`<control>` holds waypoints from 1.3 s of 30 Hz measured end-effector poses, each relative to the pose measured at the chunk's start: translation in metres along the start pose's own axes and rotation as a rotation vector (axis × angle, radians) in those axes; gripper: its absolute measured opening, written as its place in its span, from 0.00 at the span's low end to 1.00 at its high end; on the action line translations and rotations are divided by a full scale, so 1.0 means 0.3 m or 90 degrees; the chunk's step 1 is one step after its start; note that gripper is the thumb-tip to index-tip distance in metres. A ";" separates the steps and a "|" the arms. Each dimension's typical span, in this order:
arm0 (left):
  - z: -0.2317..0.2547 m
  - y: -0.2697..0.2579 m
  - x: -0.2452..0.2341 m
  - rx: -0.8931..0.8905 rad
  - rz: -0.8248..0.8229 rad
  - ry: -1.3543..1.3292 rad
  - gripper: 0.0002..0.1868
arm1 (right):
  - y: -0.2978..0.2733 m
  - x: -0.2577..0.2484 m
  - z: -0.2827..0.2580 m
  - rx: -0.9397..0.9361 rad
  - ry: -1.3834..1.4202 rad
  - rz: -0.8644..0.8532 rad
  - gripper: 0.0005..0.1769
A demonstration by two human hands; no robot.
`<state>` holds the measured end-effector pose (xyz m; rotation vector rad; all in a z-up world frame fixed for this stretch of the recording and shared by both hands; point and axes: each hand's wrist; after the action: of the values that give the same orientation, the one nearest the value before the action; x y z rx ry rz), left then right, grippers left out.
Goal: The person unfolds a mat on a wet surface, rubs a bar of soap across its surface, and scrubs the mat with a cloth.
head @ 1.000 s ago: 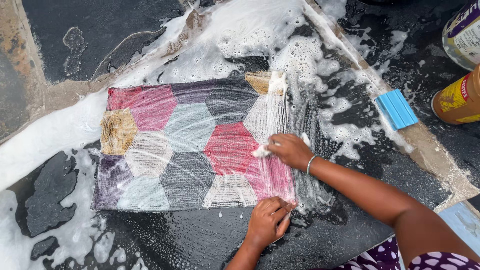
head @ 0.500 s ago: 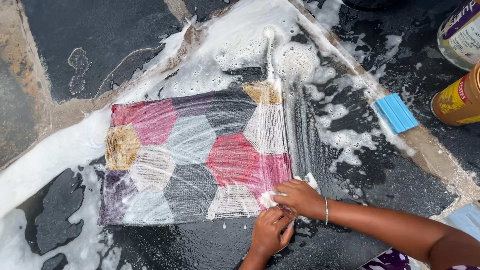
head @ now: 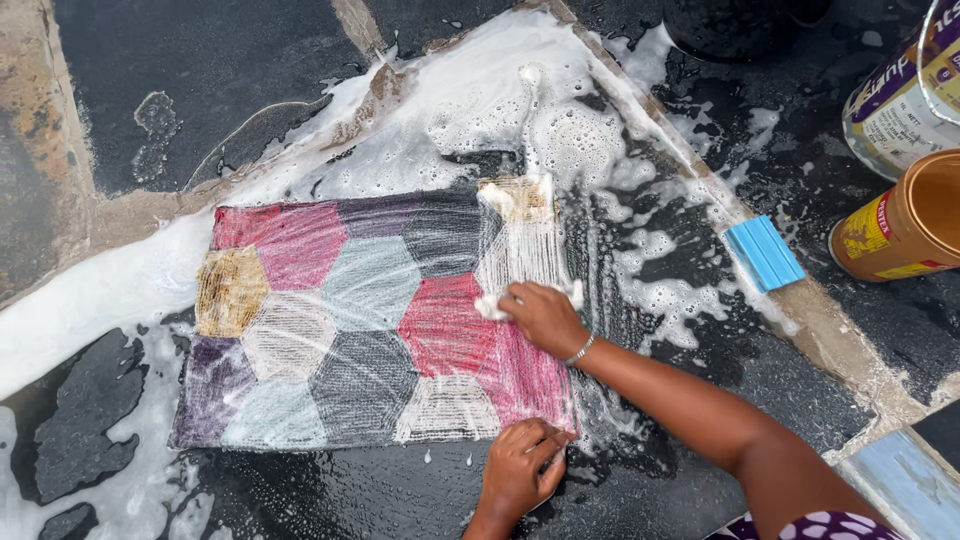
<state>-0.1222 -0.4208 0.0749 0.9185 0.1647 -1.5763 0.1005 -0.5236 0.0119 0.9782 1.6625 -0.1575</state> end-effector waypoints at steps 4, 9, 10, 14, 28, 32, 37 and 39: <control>-0.025 -0.011 0.016 -0.034 -0.040 0.044 0.09 | -0.409 -0.191 -0.165 -0.173 0.095 0.015 0.09; -0.011 -0.013 0.008 -0.015 -0.031 0.010 0.15 | 0.088 -0.096 0.269 0.163 -0.031 -0.005 0.11; -0.012 -0.006 0.014 -0.021 -0.024 0.013 0.15 | 0.216 -0.118 0.368 0.146 -0.034 0.107 0.11; -0.014 -0.001 0.014 -0.010 -0.013 0.038 0.14 | 0.396 -0.141 0.447 0.182 -0.042 0.201 0.12; -0.013 -0.007 0.018 -0.001 -0.009 0.042 0.17 | 0.045 -0.100 0.218 0.114 -0.016 0.078 0.05; -0.015 -0.015 0.027 -0.010 -0.010 0.060 0.15 | 0.395 -0.113 0.407 0.238 -0.082 0.182 0.10; -0.016 -0.013 0.022 -0.002 -0.003 0.069 0.16 | 0.139 -0.061 0.186 0.075 -0.053 0.036 0.04; -0.019 -0.017 0.021 -0.006 -0.027 0.050 0.17 | -0.106 -0.087 0.010 -0.063 0.030 -0.002 0.04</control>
<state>-0.1237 -0.4211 0.0653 0.9761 0.2480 -1.5786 0.0817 -0.5591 0.0212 0.9104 1.6978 -0.0538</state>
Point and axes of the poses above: each hand's wrist, its own y-axis towards the middle knuckle, its own x-axis out of the palm, z = x × y, and after that the axes turned 1 degree about z, right-handed
